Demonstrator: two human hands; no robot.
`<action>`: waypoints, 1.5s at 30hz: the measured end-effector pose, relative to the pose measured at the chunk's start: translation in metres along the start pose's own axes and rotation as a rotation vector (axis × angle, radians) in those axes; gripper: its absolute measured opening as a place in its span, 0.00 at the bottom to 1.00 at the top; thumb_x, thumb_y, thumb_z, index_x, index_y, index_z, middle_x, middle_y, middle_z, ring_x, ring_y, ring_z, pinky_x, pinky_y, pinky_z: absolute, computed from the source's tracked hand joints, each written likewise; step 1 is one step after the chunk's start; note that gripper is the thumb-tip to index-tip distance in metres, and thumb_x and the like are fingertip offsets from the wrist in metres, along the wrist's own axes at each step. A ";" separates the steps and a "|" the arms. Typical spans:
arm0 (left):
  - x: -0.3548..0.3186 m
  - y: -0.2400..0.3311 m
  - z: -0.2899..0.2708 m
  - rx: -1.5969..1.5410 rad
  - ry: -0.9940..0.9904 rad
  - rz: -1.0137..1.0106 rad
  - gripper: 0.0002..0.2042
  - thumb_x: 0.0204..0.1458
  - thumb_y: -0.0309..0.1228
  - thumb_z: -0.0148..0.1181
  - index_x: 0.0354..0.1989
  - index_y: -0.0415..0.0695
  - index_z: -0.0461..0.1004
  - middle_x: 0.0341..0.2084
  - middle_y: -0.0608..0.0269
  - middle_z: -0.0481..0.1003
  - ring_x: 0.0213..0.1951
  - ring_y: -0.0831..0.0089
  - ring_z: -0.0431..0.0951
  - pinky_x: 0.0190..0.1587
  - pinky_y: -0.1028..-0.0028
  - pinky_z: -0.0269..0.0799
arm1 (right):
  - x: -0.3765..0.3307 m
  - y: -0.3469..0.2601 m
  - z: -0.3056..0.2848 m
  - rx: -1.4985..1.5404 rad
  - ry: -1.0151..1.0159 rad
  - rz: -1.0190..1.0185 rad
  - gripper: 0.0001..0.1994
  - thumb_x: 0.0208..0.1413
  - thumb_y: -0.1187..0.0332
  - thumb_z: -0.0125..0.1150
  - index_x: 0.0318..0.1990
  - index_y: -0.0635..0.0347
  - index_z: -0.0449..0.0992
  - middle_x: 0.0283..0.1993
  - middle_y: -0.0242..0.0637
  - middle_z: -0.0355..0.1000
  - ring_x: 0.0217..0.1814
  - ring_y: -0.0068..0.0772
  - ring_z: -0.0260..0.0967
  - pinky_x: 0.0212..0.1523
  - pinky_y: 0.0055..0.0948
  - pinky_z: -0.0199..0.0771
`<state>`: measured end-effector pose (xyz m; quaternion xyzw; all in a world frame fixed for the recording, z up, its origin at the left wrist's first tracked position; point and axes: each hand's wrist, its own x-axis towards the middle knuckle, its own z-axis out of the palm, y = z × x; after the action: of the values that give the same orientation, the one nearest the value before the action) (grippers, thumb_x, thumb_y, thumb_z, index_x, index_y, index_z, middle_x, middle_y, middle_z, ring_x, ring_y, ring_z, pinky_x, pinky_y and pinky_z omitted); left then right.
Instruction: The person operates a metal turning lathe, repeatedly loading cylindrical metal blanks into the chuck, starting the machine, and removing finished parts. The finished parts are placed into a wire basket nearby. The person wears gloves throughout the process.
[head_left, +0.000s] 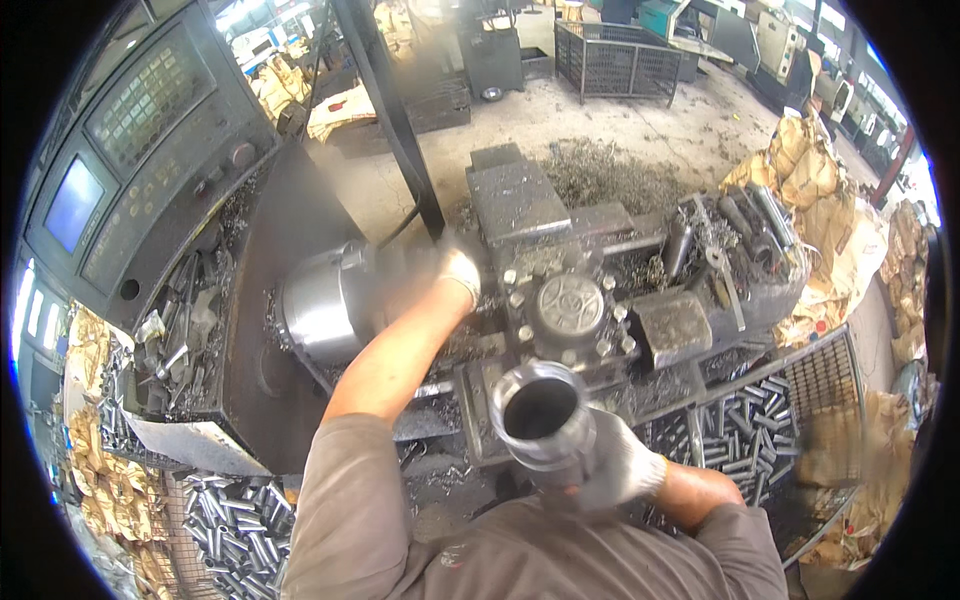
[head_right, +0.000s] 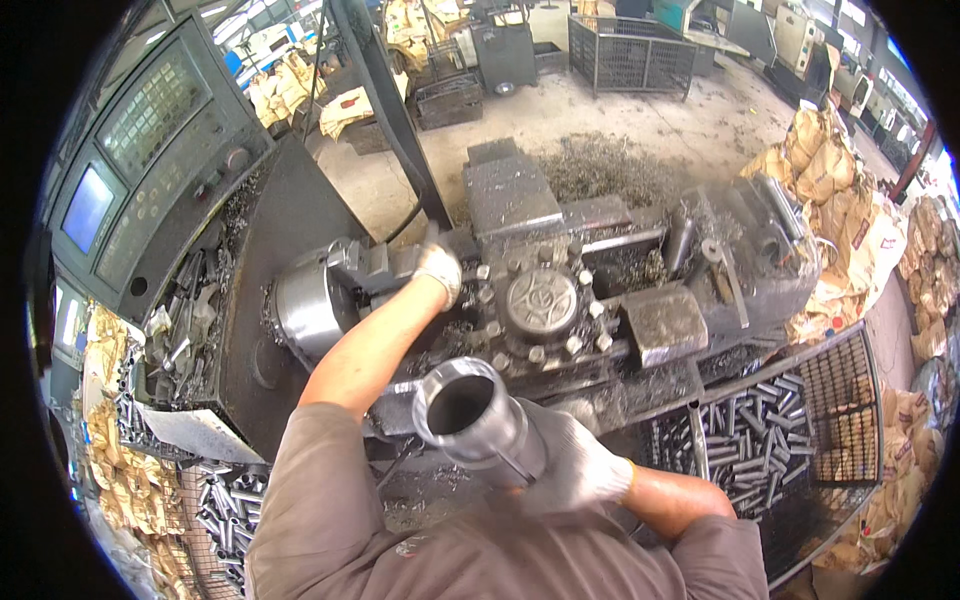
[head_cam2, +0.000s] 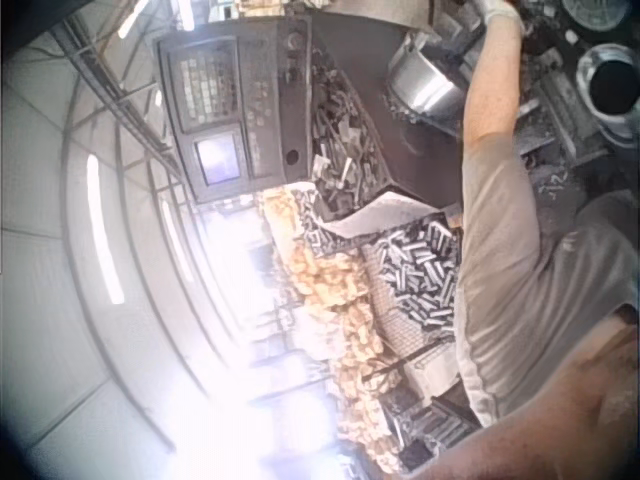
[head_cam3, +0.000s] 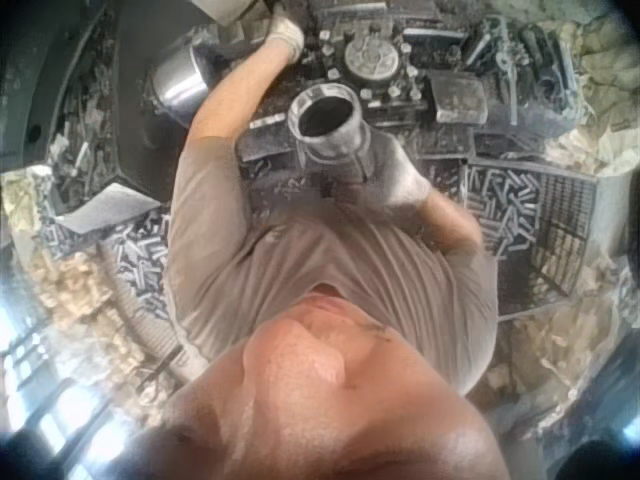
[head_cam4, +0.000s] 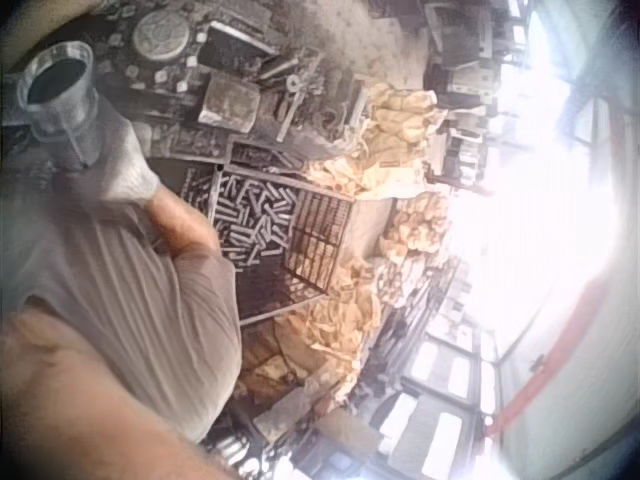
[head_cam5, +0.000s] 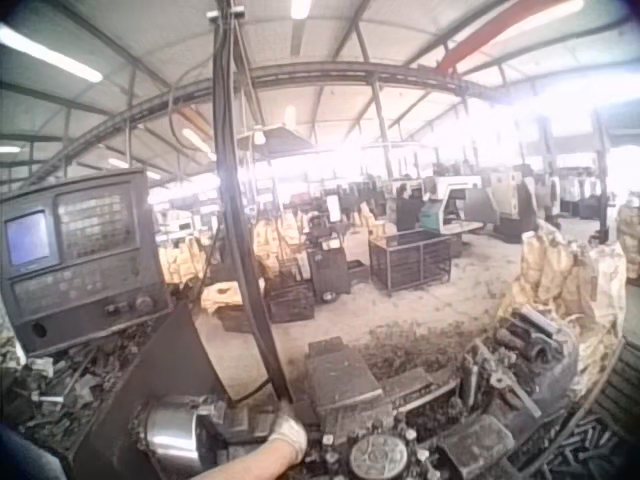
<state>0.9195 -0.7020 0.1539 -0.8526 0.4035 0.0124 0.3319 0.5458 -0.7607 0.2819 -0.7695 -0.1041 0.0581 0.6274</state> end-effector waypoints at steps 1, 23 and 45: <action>0.011 0.012 0.035 0.048 -0.029 0.075 0.23 0.64 0.44 0.58 0.64 0.48 0.81 0.68 0.60 0.77 0.72 0.57 0.71 0.75 0.45 0.57 | -0.010 -0.008 -0.022 0.073 0.036 0.124 0.44 0.41 0.66 0.81 0.68 0.69 0.68 0.61 0.48 0.79 0.64 0.36 0.78 0.66 0.35 0.76; 0.108 -0.004 -0.250 -1.516 1.048 0.043 0.12 0.68 0.38 0.54 0.49 0.43 0.76 0.37 0.58 0.76 0.38 0.62 0.79 0.42 0.65 0.78 | 0.067 -0.044 -0.204 -0.770 0.687 0.021 0.38 0.39 0.68 0.78 0.63 0.69 0.72 0.48 0.49 0.82 0.45 0.42 0.84 0.49 0.39 0.88; -0.387 0.082 0.207 -1.975 0.563 -0.998 0.10 0.63 0.30 0.65 0.47 0.37 0.83 0.38 0.64 0.83 0.42 0.76 0.80 0.46 0.73 0.76 | 0.282 0.126 -0.165 -1.071 -0.376 0.103 0.29 0.41 0.46 0.78 0.47 0.56 0.87 0.43 0.53 0.85 0.48 0.51 0.84 0.51 0.46 0.83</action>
<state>0.6531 -0.3572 0.0591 -0.7788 -0.1063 -0.0007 -0.6181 0.8670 -0.8769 0.2042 -0.9608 -0.1912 0.1636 0.1167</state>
